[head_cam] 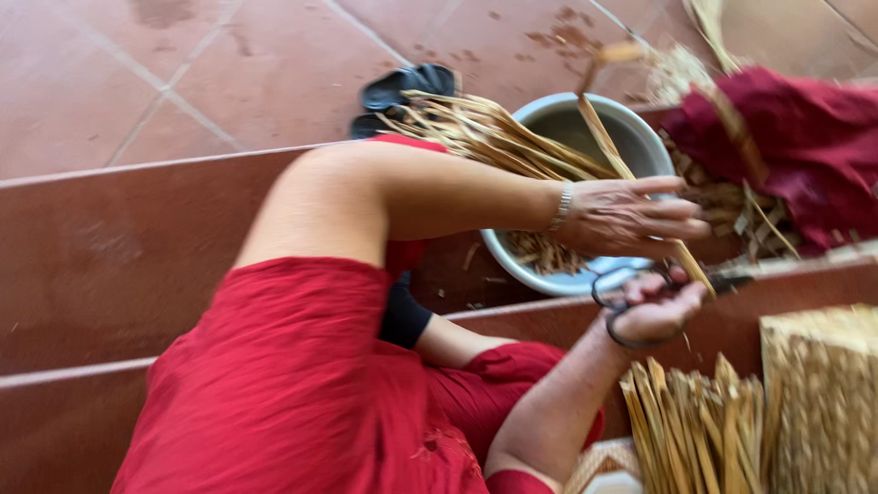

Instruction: The person sits on a tiled floor and uses scissors to trim dried plant strips, cutting off ends and separating pieces. Trimmed pieces are placed into a metal bowl, while longer strips are set aside on the floor. The person handles the strips one at a time throughout the clip.

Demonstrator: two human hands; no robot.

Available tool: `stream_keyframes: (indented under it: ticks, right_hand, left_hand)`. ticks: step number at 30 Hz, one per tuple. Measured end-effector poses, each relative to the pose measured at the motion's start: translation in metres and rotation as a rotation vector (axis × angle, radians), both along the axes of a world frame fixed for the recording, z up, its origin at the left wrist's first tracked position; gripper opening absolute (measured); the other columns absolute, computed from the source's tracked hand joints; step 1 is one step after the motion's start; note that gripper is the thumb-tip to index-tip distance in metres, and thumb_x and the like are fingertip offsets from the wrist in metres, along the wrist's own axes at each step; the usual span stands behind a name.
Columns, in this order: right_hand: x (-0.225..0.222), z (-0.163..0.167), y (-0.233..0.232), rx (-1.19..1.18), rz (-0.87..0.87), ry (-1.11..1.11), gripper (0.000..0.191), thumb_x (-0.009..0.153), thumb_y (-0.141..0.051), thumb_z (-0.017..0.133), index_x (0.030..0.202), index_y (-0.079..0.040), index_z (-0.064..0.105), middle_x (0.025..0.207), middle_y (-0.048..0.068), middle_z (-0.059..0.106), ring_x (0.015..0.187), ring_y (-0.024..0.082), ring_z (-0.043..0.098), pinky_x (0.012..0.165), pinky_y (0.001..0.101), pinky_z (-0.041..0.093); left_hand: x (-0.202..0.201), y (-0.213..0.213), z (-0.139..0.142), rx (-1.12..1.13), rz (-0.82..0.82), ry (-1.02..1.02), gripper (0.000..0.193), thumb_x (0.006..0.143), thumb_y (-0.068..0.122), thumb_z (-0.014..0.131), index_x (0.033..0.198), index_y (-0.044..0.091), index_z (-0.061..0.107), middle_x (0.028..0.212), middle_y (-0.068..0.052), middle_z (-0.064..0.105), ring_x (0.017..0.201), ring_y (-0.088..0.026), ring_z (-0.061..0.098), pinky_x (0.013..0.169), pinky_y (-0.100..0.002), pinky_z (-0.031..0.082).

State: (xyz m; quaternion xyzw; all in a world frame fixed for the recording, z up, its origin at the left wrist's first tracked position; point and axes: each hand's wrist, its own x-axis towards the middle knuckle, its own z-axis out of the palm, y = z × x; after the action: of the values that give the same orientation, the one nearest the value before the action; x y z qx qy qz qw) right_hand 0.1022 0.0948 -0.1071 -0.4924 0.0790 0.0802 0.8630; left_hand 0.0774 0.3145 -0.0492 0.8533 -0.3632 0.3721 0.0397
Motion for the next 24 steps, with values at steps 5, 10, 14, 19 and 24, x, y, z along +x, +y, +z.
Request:
stream_keyframes:
  ticks: [5, 10, 14, 19, 24]
  right_hand:
    - [-0.015, 0.008, -0.026, 0.190, 0.037, 0.019, 0.043, 0.110, -0.047, 0.041, 0.097, -0.011, 0.061, 0.056, -0.002, 0.043, 0.040, 0.010, 0.035, 0.036, 0.0253, 0.027]
    - [-0.037, 0.011, -0.016, 0.256, 0.040, 0.013, 0.041, 0.111, -0.043, 0.043, 0.096, -0.011, 0.061, 0.058, -0.001, 0.046, 0.041, 0.010, 0.035, 0.040, 0.0268, 0.029]
    - [-0.055, 0.022, -0.013, 0.005, 0.086, 0.005, 0.050, 0.112, -0.046, 0.040, 0.104, -0.003, 0.066, 0.058, -0.001, 0.049, 0.044, 0.008, 0.040, 0.041, 0.0245, 0.030]
    - [-0.070, 0.039, -0.020, 0.022, 0.140, 0.019, 0.041, 0.107, -0.040, 0.050, 0.105, -0.002, 0.065, 0.058, 0.000, 0.052, 0.044, 0.008, 0.042, 0.041, 0.0240, 0.030]
    - [-0.066, 0.036, -0.041, -0.121, 0.052, 0.000, 0.040, 0.105, -0.038, 0.056, 0.103, 0.000, 0.069, 0.059, -0.002, 0.053, 0.044, 0.006, 0.043, 0.039, 0.0227, 0.031]
  left_hand:
    - [-0.016, -0.043, -0.012, -0.777, 0.261, 1.297, 0.054, 0.098, 0.059, 0.057, 0.120, 0.012, 0.071, 0.109, -0.018, 0.073, 0.093, -0.033, 0.068, 0.085, -0.046, 0.053]
    - [-0.017, -0.047, -0.009, -1.638, 0.102, 1.486, 0.034, 0.104, 0.032, 0.054, 0.131, 0.012, 0.055, 0.120, -0.010, 0.070, 0.073, -0.019, 0.070, 0.067, -0.038, 0.063]
    - [-0.026, -0.045, 0.008, -1.865, 0.037, 1.414, 0.026, 0.104, 0.023, 0.054, 0.124, 0.011, 0.045, 0.122, -0.012, 0.068, 0.079, -0.023, 0.076, 0.074, -0.038, 0.067]
    - [-0.026, -0.043, 0.013, -1.677, 0.142, 1.546, 0.025, 0.105, 0.020, 0.062, 0.122, 0.006, 0.050, 0.116, -0.011, 0.071, 0.082, -0.019, 0.076, 0.073, -0.032, 0.065]
    - [-0.014, -0.040, -0.015, -1.301, 0.425, 1.600, 0.017, 0.101, 0.015, 0.064, 0.113, 0.002, 0.064, 0.091, -0.010, 0.073, 0.066, -0.016, 0.071, 0.054, -0.027, 0.057]
